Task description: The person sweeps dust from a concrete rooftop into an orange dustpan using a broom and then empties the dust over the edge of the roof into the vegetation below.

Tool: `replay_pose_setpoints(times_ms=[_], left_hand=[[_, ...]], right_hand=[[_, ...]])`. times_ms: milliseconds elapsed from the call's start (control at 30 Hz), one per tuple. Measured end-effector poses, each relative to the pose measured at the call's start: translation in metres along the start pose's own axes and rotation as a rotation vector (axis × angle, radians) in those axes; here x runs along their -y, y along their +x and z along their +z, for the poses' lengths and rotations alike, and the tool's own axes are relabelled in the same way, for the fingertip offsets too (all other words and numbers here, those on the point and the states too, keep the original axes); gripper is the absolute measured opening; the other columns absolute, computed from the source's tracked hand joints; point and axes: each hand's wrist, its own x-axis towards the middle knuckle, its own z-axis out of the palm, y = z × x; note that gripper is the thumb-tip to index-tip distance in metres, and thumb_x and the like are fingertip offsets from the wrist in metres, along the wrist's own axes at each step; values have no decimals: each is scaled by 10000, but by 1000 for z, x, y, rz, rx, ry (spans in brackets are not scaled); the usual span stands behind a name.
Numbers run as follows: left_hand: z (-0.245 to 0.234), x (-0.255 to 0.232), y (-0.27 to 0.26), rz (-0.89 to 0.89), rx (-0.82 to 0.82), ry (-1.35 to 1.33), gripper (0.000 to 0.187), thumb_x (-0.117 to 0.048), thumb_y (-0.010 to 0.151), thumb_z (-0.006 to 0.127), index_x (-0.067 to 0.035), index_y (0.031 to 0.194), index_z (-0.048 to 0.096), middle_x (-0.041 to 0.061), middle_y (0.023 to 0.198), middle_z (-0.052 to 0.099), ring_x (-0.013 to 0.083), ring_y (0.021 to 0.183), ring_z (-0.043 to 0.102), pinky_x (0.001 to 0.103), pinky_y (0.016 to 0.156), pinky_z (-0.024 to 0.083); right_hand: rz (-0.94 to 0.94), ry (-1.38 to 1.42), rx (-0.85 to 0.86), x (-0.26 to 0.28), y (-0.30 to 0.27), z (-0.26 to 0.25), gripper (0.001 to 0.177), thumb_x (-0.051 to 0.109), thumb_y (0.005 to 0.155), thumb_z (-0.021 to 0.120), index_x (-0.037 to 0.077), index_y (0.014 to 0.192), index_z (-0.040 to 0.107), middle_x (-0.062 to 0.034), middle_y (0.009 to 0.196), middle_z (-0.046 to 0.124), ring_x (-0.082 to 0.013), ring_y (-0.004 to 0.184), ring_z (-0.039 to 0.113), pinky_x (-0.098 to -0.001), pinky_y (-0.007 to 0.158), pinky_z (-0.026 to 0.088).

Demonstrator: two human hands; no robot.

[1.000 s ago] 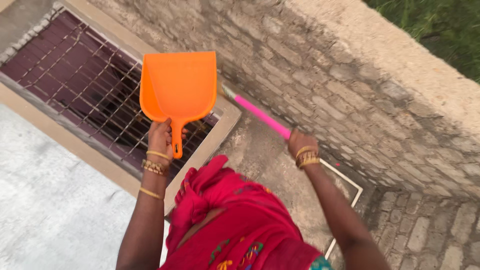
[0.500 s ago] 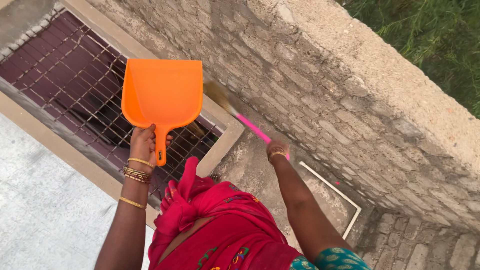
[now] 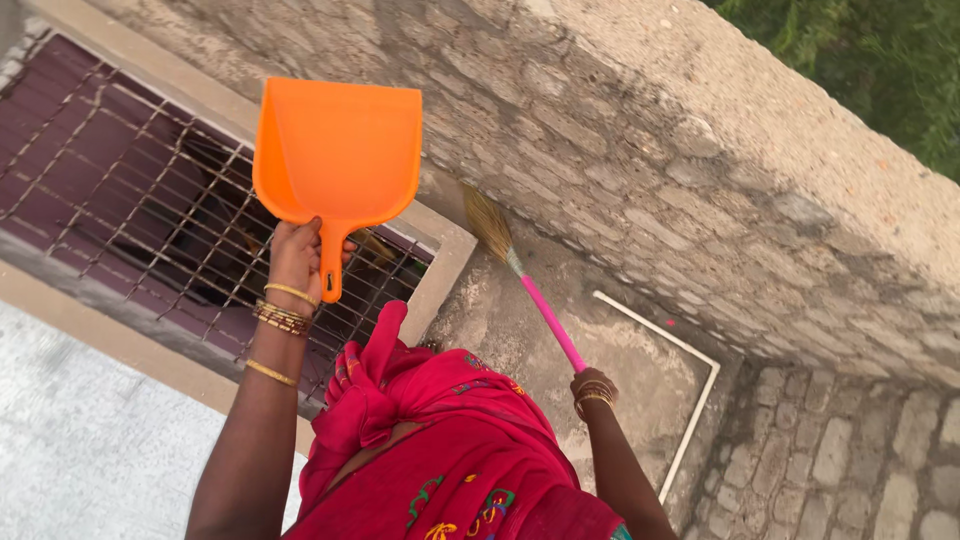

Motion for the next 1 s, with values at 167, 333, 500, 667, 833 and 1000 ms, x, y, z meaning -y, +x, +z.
replay_pose_setpoints(times_ms=[167, 333, 500, 667, 833, 1000], left_hand=[[9, 7, 14, -37, 64, 13, 201, -127, 1059, 523, -5, 1218, 527, 191, 1010, 716, 251, 701, 716, 318, 582, 602], [9, 12, 21, -88, 67, 54, 187, -137, 1045, 542, -31, 1198, 528, 173, 1002, 717, 246, 689, 719, 318, 574, 605], [10, 11, 19, -87, 92, 29, 196, -150, 1059, 553, -21, 1206, 539, 184, 996, 717, 250, 695, 716, 319, 572, 594], [10, 3, 13, -97, 97, 54, 218, -155, 1053, 545, -8, 1213, 540, 180, 1000, 718, 250, 693, 719, 319, 575, 605], [5, -4, 20, -63, 40, 122, 221, -158, 1045, 542, -36, 1223, 496, 175, 1017, 714, 246, 678, 710, 318, 558, 596], [9, -11, 33, -24, 74, 72, 231, -131, 1065, 541, -5, 1248, 479, 205, 1033, 716, 256, 710, 724, 330, 594, 617]], right_hand=[[-30, 17, -37, -31, -27, -23, 459, 535, 995, 581, 134, 1116, 770, -160, 1101, 782, -335, 1026, 759, -462, 873, 599], [-183, 15, -195, -34, -87, -89, 470, 552, 948, 603, 123, 1105, 715, -165, 985, 764, -353, 901, 739, -493, 792, 589], [-377, -53, -152, 49, -72, -106, 362, 400, 1081, 425, 109, 1201, 603, -77, 843, 717, -228, 699, 696, -381, 597, 602], [-501, -159, -285, 147, 23, -61, 371, 355, 1099, 444, 28, 1199, 587, -144, 919, 730, -254, 749, 735, -398, 645, 604], [-417, -170, -322, 154, 60, -21, 232, 224, 1004, 561, 95, 1147, 691, -139, 1082, 751, -298, 998, 743, -423, 802, 605], [-123, 194, -54, 68, 21, 10, 336, 381, 931, 646, 133, 1134, 745, -168, 1132, 741, -346, 1065, 717, -479, 903, 576]])
